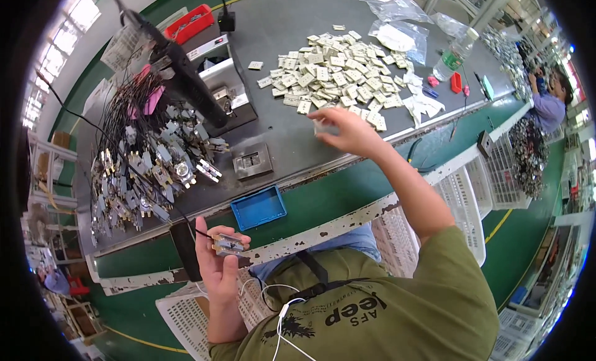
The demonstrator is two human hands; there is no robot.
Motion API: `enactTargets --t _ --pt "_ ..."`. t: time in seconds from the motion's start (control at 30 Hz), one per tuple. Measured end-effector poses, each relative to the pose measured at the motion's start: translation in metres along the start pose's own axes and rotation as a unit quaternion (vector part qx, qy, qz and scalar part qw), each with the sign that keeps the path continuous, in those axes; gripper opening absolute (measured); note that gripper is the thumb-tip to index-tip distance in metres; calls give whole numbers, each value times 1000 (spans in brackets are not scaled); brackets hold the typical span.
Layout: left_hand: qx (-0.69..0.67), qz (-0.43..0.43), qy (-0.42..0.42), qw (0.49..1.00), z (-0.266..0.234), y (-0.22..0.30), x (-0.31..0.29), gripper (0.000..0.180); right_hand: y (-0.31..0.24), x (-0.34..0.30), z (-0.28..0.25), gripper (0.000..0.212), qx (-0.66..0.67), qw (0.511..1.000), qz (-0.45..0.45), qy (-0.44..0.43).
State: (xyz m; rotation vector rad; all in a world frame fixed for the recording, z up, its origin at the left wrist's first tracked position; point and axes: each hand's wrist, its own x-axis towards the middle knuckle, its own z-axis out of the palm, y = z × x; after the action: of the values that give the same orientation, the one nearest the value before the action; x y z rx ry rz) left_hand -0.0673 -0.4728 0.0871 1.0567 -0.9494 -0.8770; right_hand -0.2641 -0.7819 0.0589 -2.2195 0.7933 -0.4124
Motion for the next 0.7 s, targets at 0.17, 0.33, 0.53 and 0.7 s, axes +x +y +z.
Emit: enactTargets --t 0.17,0.33,0.53,0.7 --pt "1 37 -1 999 -2 -5 10 76 -54 -25 26 19 498 863 -53 -59" --pt "-15 23 0 1000 -4 -5 17 75 -94 -28 47 21 499 856 -92 -100" --pt "-61 5 -8 998 -5 -5 24 75 -127 -30 66 13 506 851 -55 -128" --pt "-71 -12 4 997 -4 -8 22 75 -142 -33 79 30 556 821 22 -127"
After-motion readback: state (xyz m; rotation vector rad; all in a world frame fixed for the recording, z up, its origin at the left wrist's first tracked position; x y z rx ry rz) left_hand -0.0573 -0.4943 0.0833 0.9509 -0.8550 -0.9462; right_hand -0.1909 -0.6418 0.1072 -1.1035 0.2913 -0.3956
